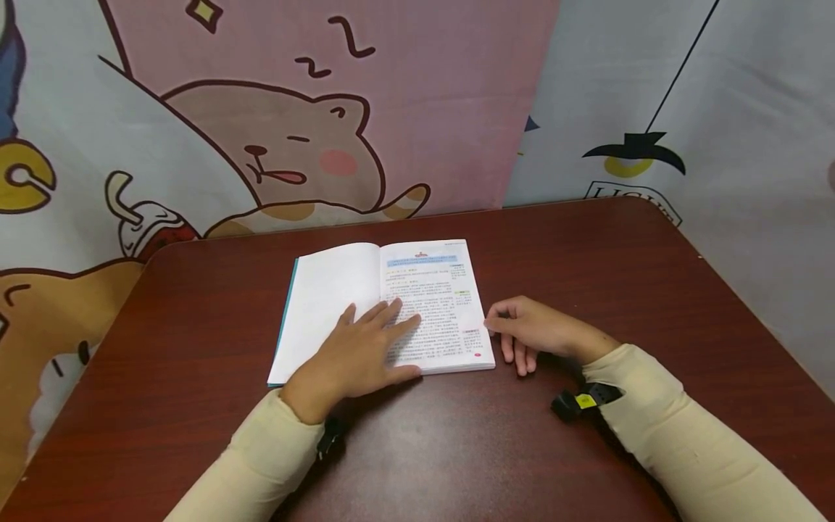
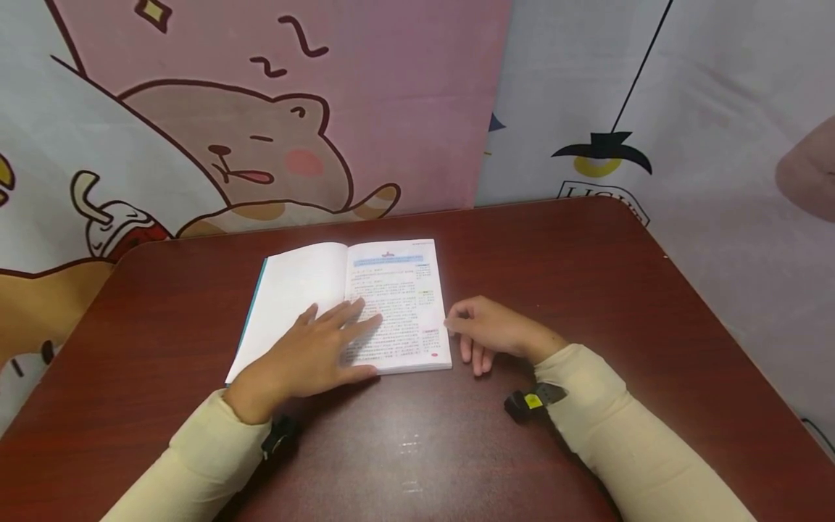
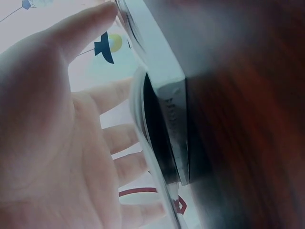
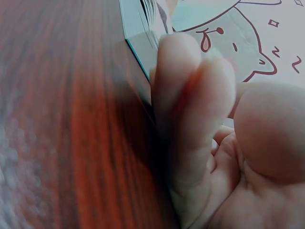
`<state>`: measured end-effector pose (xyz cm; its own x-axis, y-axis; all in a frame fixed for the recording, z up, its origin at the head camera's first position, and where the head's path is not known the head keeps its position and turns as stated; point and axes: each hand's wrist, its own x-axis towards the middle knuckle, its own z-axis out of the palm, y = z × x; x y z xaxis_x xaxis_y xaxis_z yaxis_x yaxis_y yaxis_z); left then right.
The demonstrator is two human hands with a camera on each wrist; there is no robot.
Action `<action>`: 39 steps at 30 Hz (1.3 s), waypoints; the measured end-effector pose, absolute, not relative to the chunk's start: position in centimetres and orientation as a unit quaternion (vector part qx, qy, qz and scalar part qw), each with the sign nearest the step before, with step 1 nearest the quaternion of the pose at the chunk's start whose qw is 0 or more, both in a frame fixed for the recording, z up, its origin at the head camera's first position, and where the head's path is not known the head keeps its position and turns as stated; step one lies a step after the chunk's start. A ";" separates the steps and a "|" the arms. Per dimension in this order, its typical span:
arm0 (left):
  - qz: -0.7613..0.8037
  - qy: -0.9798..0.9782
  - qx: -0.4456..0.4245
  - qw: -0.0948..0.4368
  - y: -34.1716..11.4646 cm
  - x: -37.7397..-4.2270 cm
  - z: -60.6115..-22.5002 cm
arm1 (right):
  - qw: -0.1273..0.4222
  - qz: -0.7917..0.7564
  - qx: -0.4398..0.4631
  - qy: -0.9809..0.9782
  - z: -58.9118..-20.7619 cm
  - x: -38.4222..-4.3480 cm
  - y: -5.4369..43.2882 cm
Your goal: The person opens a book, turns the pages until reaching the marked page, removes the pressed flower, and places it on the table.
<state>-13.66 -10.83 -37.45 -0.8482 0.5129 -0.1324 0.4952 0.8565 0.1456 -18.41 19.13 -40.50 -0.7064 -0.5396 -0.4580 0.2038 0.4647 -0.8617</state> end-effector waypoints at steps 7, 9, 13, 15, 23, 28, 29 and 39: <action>0.053 0.959 0.264 0.085 -11.0 -13.7 -37.5 | 0.370 -0.511 -0.104 0.769 -40.3 -18.4 19.1; 0.053 0.959 0.264 0.087 -11.0 -13.7 -37.5 | 0.371 -0.511 -0.104 0.768 -40.3 -18.4 19.1; 0.051 0.959 0.265 0.086 -11.0 -13.7 -37.5 | 0.373 -0.512 -0.104 0.767 -40.4 -18.4 19.1; 0.051 0.959 0.266 0.086 -11.0 -13.7 -37.4 | 0.373 -0.513 -0.103 0.766 -40.4 -18.4 19.1; 0.053 0.958 0.267 0.085 -11.1 -13.8 -37.3 | 0.372 -0.513 -0.099 0.767 -40.5 -18.4 19.1; 0.052 0.958 0.270 0.082 -11.1 -13.9 -37.2 | 0.371 -0.511 -0.101 0.769 -40.5 -18.4 19.1; 0.053 0.958 0.272 0.079 -11.2 -14.0 -37.2 | 0.372 -0.511 -0.101 0.768 -40.6 -18.4 19.1; 0.073 0.952 0.291 0.057 -11.3 -14.1 -37.1 | 0.371 -0.516 -0.095 0.766 -40.6 -18.5 19.1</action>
